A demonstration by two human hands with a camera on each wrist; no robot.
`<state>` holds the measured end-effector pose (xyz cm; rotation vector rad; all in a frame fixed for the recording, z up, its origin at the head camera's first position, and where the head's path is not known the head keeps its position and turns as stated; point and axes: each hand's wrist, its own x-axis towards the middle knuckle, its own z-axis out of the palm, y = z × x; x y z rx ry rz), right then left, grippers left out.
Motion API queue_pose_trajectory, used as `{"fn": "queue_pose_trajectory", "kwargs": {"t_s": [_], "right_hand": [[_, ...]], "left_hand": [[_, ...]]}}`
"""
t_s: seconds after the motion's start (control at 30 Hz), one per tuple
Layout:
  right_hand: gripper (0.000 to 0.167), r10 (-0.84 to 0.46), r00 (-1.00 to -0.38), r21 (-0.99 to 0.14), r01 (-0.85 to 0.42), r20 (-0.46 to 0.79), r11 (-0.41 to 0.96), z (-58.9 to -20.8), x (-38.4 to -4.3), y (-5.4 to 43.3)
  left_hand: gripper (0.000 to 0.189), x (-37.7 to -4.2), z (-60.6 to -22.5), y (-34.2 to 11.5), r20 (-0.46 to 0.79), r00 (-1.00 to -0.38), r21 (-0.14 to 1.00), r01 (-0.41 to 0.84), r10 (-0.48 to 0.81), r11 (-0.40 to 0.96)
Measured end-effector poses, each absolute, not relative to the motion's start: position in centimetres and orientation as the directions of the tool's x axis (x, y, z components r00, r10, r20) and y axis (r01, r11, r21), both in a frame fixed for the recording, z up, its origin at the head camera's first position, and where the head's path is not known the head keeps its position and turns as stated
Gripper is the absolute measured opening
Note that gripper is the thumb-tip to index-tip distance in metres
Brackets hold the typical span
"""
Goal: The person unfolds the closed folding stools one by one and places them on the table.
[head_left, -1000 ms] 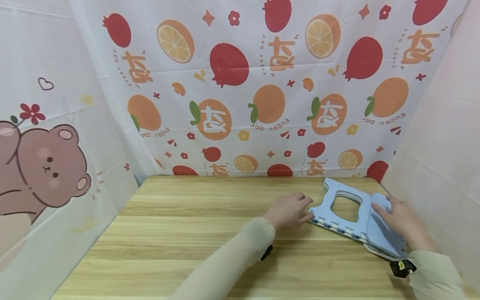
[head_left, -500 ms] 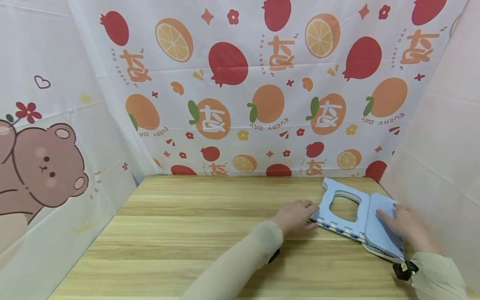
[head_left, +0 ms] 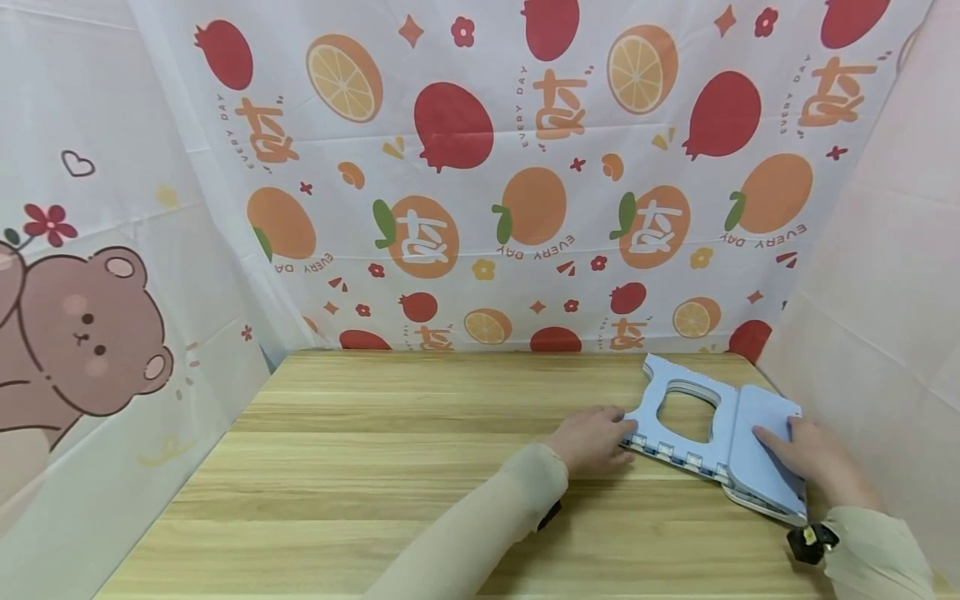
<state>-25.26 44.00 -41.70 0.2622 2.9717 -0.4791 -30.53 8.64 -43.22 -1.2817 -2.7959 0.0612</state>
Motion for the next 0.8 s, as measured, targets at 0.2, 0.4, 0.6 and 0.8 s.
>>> {"fn": "queue_pose_trajectory", "kwargs": {"t_s": [0.2,0.4,0.6,0.8], "right_hand": [[0.100,0.114,-0.987,-0.282,0.141,-0.110,0.949,-41.9,-25.4,43.9],[0.094,0.068,-0.995,-0.289,0.085,-0.072,0.953,-42.0,-25.7,43.1],[0.085,0.023,-1.000,-0.272,0.026,-0.011,0.962,-42.0,-25.9,41.5],[0.086,-0.003,-1.000,-0.284,-0.003,0.001,0.959,-41.7,-26.0,39.7]], "left_hand": [[0.045,-30.3,-43.0,8.2,0.050,-0.658,-0.064,0.748,0.751,0.660],[0.032,-30.1,-42.9,7.1,0.088,-0.653,-0.064,0.750,0.752,0.658],[0.030,-30.2,-42.9,5.4,0.108,-0.664,-0.005,0.744,0.740,0.668],[0.027,-30.2,-42.5,3.3,0.122,-0.679,0.046,0.733,0.724,0.679]]}}
